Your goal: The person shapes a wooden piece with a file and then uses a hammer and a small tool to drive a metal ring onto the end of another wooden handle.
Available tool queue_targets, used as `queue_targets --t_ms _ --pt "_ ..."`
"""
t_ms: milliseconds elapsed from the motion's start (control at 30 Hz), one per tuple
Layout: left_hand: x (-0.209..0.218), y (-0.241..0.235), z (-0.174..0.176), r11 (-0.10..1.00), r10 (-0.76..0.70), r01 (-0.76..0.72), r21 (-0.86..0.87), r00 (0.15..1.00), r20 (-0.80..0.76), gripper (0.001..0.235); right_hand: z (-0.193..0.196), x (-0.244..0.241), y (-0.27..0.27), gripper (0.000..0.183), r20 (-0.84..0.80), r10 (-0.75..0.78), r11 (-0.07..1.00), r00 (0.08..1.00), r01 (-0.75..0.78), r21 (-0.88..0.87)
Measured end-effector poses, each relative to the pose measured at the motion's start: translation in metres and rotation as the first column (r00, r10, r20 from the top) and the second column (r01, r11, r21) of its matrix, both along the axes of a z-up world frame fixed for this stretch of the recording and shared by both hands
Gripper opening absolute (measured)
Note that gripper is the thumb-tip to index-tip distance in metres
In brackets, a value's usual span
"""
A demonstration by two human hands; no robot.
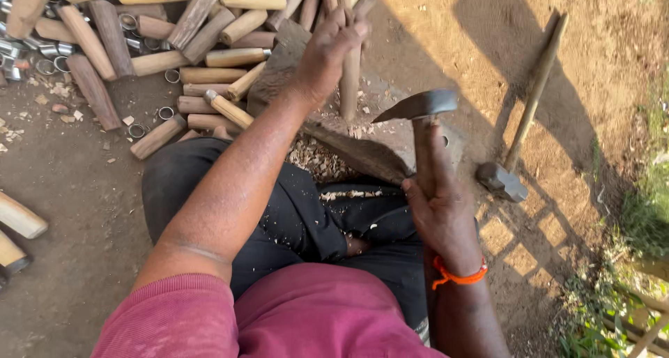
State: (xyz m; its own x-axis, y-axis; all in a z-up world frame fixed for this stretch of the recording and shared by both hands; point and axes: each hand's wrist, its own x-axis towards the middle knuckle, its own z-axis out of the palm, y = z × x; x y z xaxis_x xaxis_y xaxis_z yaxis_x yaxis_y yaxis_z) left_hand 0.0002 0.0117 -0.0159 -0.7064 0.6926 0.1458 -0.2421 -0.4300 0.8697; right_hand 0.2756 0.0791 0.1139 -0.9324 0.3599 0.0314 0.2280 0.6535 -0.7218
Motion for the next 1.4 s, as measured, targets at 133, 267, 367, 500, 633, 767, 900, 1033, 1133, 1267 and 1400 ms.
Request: queue_targets --t_ms 133,267,367,500,633,767,900,1033,1133,1267,1400 --pt "-0.004 0.008 -0.003 0.997 -0.034 0.022 -0.073 0.985 -0.169 0.038 -0.013 0.014 0.013 0.088 0.039 -0.074 0.993 0.996 0.07 0.097" --pt "0.002 -0.001 -0.003 0.978 0.039 -0.096 -0.186 0.958 -0.286 0.053 -0.025 0.014 0.011 0.091 -0.125 0.022 0.992 0.992 -0.037 -0.124" --pt "0.0 -0.002 0.009 0.988 0.007 -0.049 -0.147 0.962 -0.272 0.054 -0.021 0.011 0.013 0.095 -0.09 0.03 0.999 0.996 -0.031 -0.011" --pt "-0.001 -0.011 0.021 0.988 -0.104 0.063 -0.138 0.942 -0.32 0.045 -0.003 0.009 0.012 0.094 0.182 -0.152 0.963 0.971 0.187 -0.193" --pt "-0.005 -0.02 0.028 0.981 -0.196 0.18 -0.079 0.923 -0.332 0.043 0.03 0.007 0.004 0.096 0.194 -0.108 0.972 0.975 0.145 -0.186" --pt "-0.004 -0.023 0.027 0.977 -0.215 0.202 -0.075 0.916 -0.338 0.044 0.054 0.003 -0.006 0.092 -0.135 0.07 0.982 0.988 -0.092 -0.163" --pt "-0.005 -0.021 0.031 0.971 -0.235 0.233 -0.052 0.897 -0.375 0.044 0.038 -0.009 -0.006 0.093 0.014 0.0 0.98 1.0 0.003 -0.199" --pt "-0.008 -0.018 0.024 0.965 -0.17 0.086 -0.25 0.925 -0.339 0.056 0.006 -0.012 0.003 0.091 0.167 -0.074 0.983 0.983 0.1 -0.155" --pt "-0.011 -0.012 0.014 0.985 0.055 -0.033 -0.168 0.99 0.127 0.057 0.001 0.004 0.006 0.085 0.041 -0.026 1.0 0.999 0.026 0.015" --pt "-0.023 -0.005 0.012 0.999 0.033 -0.032 -0.013 0.796 0.605 0.054 -0.005 0.01 0.005 0.082 -0.015 -0.049 0.997 0.999 0.05 0.058" --pt "-0.013 -0.014 0.009 0.992 -0.036 -0.056 0.117 0.747 0.664 0.042 -0.023 0.02 0.007 0.085 -0.005 -0.062 0.997 0.998 0.061 -0.048"
